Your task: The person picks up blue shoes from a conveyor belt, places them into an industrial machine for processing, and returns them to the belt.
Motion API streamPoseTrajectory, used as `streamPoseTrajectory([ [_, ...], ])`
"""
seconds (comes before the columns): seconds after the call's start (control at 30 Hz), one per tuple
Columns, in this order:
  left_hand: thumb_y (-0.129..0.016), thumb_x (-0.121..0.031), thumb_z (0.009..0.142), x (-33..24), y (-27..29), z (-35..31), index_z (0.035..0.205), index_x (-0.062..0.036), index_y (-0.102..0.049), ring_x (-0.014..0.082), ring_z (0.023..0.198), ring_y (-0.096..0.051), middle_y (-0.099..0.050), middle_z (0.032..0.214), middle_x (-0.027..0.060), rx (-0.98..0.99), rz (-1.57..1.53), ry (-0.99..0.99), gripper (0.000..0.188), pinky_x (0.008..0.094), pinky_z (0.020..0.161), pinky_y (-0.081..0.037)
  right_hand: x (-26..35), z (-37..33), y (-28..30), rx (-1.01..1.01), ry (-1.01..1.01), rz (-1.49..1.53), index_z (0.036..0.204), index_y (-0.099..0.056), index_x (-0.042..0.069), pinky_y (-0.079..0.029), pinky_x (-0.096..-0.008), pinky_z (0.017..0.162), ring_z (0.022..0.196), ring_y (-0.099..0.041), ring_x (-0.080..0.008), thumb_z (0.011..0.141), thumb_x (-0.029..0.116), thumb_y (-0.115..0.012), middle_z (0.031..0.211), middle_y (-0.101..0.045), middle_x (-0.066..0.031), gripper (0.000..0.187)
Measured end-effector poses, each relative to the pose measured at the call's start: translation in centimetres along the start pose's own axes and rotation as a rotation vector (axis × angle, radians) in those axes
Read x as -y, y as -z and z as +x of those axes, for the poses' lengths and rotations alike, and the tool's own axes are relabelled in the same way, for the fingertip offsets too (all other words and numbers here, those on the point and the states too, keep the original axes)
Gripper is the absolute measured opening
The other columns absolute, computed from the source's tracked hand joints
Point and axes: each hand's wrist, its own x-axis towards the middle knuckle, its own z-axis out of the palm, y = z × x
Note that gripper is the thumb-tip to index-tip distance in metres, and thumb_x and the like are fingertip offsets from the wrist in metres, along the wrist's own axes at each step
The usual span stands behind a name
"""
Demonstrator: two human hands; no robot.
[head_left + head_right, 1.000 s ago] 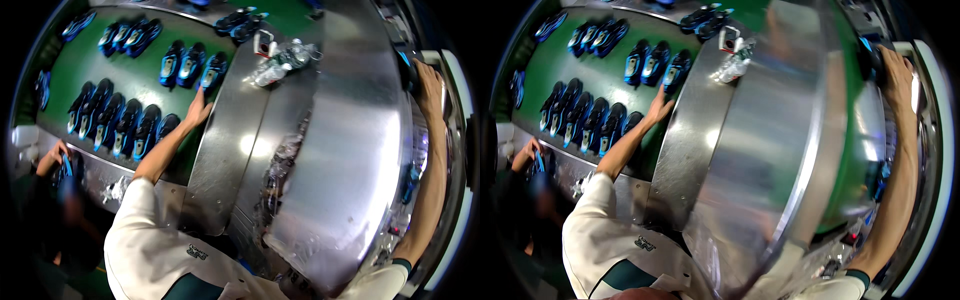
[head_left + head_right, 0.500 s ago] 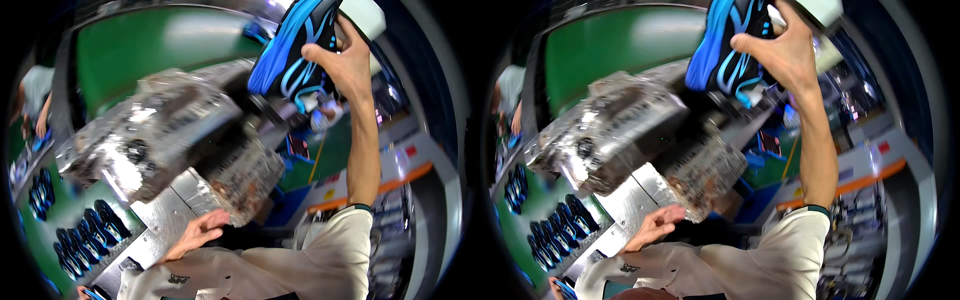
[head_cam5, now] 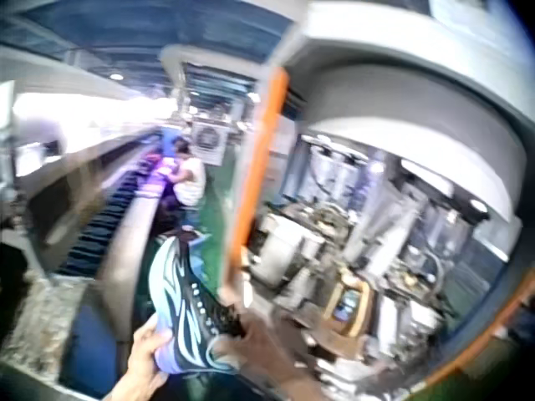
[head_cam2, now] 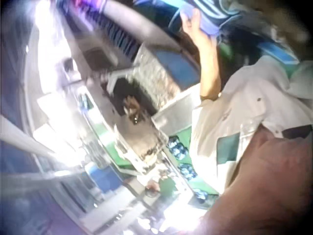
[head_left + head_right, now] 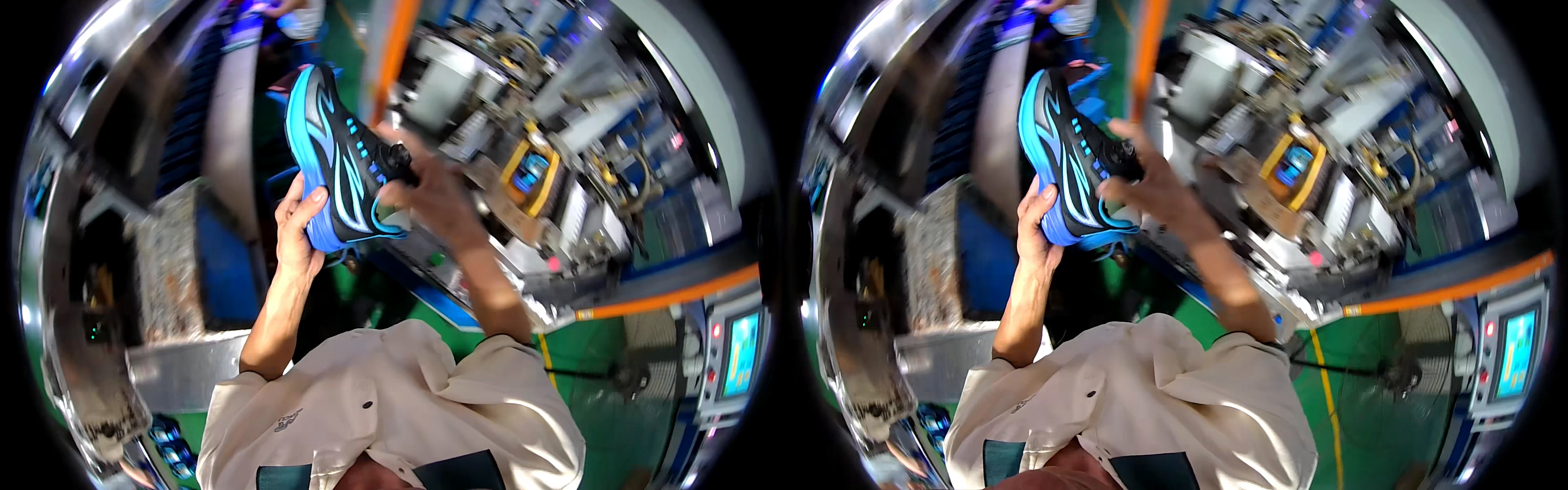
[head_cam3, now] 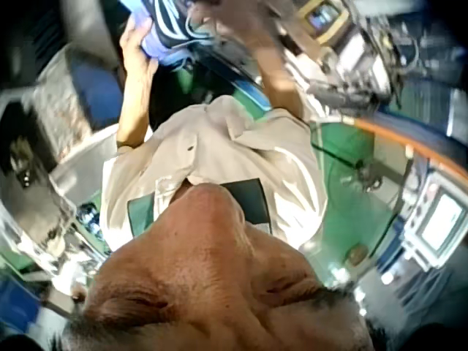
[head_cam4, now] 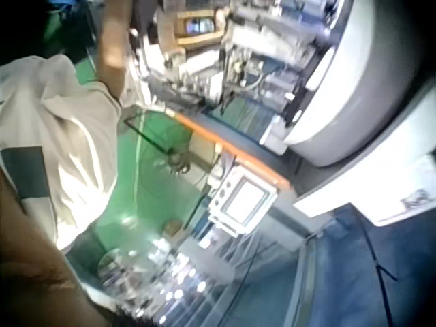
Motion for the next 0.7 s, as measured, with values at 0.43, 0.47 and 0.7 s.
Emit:
streamPoseTrajectory([
  [0.43,-0.057,-0.035,0.092,27.7,-15.7,10.4,0.138,0.0036,-0.036,0.0188,0.120,-0.048,-0.050,0.133,0.0108,0.304,0.116,0.671,0.064,0.0318,0.102,-0.036,-3.8,-15.6,25.3,-1.135,-0.196,0.184,0.123,-0.053,0.005,-0.048,-0.0272,0.079,0.090,-0.058,-0.0132,0.070,-0.006,-0.068,0.103,-0.061,-0.0049,0.056],
  [0.47,-0.059,-0.036,0.091,30.2,-15.6,12.7,0.138,0.0042,-0.036,0.0190,0.121,-0.047,-0.050,0.133,0.0117,0.331,0.305,0.604,0.066,0.0315,0.101,-0.037,-4.2,-17.1,27.0,-1.178,-0.152,0.232,0.123,-0.053,0.004,-0.048,-0.0274,0.079,0.089,-0.058,-0.0132,0.070,-0.006,-0.069,0.103,-0.061,-0.0048,0.057],
  [0.7,-0.074,-0.047,0.072,51.0,-17.2,27.9,0.133,0.0041,-0.038,0.0295,0.121,-0.050,-0.048,0.133,0.0203,0.254,1.369,0.292,0.087,0.0380,0.099,-0.041,-3.5,-24.8,32.7,-1.429,-0.052,-0.155,0.126,-0.051,0.002,-0.047,-0.0325,0.087,0.097,-0.058,-0.0188,0.068,0.019,-0.081,0.109,-0.060,-0.0076,0.068],
])
